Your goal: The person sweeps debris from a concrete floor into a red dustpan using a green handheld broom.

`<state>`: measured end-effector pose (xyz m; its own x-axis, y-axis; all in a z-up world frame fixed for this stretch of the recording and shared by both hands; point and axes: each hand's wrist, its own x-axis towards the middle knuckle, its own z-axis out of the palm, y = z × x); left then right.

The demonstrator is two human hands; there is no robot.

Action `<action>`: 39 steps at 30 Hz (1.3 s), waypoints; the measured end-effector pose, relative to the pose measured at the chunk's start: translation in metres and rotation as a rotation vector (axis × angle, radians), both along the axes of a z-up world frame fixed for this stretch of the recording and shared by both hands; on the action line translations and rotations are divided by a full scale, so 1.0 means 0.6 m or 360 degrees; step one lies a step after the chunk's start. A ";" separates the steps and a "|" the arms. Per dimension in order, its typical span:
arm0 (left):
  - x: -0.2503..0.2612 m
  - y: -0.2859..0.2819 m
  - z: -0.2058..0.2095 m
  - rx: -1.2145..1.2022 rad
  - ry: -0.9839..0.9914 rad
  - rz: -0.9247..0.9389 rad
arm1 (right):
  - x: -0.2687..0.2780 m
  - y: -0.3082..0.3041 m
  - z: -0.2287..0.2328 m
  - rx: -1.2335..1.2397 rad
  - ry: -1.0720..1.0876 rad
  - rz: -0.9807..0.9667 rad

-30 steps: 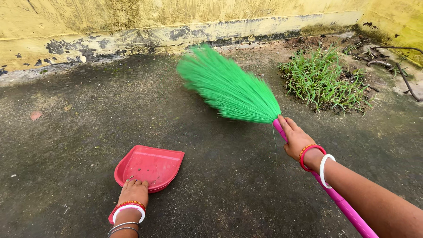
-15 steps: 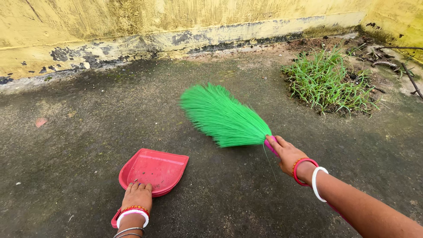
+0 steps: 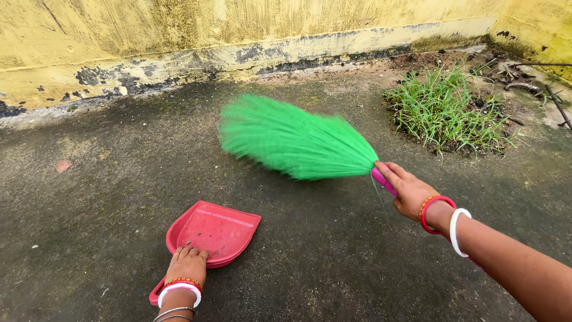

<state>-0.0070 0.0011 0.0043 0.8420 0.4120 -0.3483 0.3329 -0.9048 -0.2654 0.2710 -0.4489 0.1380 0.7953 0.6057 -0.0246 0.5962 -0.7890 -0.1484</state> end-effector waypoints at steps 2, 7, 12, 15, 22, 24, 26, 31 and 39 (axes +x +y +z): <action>0.002 0.001 0.003 0.0002 0.0012 0.0002 | 0.009 -0.006 0.012 0.0021 -0.0014 -0.0066; -0.001 0.000 0.001 0.0006 -0.0003 -0.0001 | 0.010 -0.013 -0.007 -0.0026 -0.0018 -0.0286; -0.001 0.003 -0.004 0.0012 -0.0004 0.0003 | 0.014 -0.009 -0.031 -0.0168 0.0064 -0.0230; 0.000 0.007 -0.014 0.0030 -0.0008 0.0008 | -0.002 0.000 -0.040 -0.0344 0.0066 -0.0045; 0.009 0.007 -0.025 0.0005 -0.0004 0.0018 | -0.031 0.028 -0.038 -0.0483 0.0060 0.0115; 0.010 0.006 -0.028 -0.0010 -0.0031 0.0010 | -0.031 0.033 -0.037 -0.0464 0.0080 0.0164; 0.003 0.007 -0.030 -0.0023 -0.0059 0.0005 | -0.033 0.032 -0.032 -0.0381 0.0078 0.0172; -0.004 0.008 -0.034 -0.0039 -0.0150 0.0016 | -0.028 0.032 0.008 -0.0158 -0.0002 0.0146; -0.009 0.020 -0.055 -0.0027 -0.0149 -0.0012 | -0.024 0.029 0.006 -0.0106 -0.0067 -0.0150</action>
